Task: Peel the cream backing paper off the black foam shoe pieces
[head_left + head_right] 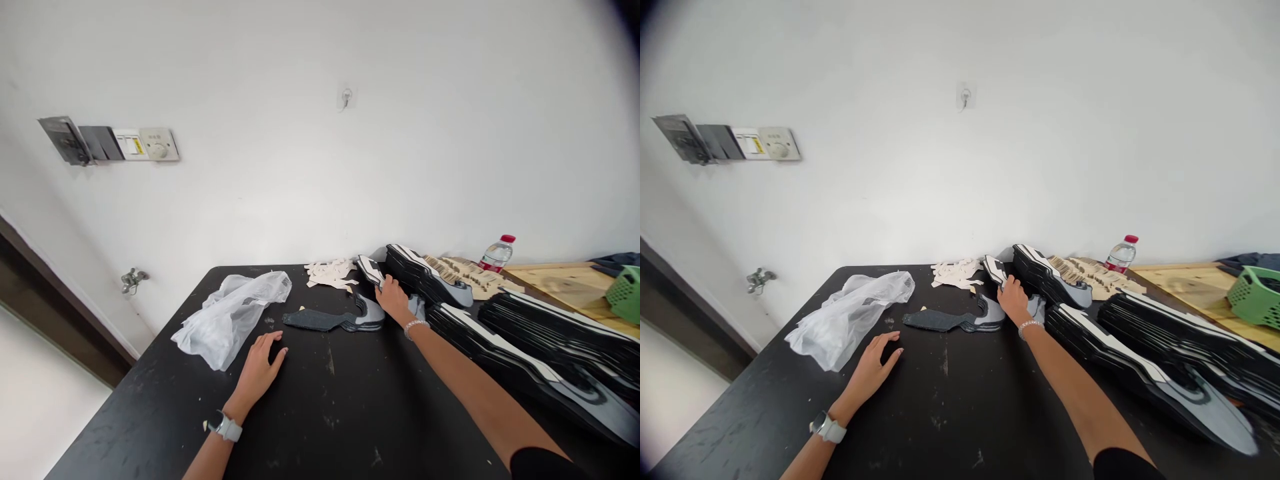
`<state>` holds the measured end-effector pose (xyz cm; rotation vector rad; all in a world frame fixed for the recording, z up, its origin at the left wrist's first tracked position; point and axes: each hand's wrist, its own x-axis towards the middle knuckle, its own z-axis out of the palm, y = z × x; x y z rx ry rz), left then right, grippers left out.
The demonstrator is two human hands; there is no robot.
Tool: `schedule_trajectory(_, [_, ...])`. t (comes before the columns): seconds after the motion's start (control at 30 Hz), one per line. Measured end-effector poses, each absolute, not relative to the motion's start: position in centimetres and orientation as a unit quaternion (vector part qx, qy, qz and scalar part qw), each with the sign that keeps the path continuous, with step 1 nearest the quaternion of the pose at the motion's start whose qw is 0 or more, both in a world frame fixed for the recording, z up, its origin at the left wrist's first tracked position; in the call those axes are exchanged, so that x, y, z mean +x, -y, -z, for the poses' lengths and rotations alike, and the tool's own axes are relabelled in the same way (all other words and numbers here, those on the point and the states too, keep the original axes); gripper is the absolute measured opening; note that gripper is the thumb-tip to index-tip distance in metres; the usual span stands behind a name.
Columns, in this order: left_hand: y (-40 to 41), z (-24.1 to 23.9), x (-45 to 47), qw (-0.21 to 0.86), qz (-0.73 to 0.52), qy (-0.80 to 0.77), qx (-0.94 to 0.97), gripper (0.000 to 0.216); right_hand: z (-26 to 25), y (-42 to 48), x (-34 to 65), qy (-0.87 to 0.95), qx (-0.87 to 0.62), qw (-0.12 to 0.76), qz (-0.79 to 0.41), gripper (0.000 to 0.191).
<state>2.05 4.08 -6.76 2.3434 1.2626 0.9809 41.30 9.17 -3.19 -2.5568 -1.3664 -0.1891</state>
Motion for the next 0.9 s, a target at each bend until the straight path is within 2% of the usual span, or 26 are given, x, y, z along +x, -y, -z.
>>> schedule_trajectory(0.33, [-4.0,6.6,2.1,0.145,-0.333,-0.441,0.82,0.028,2.3,-11.2,41.7,0.436,-0.892,0.118,0.031,0.034])
schedule_trajectory(0.57, [-3.9,6.5,2.0,0.149,-0.33,-0.448,0.818,0.029,1.5,-10.9,42.2,0.505,-0.851,0.135,0.055,0.033])
schedule_trajectory(0.9, [-3.6,6.1,2.1,0.16,-0.318,-0.453,0.817,0.029,0.7,-10.9,42.9,0.497,-0.847,0.149,0.113,0.033])
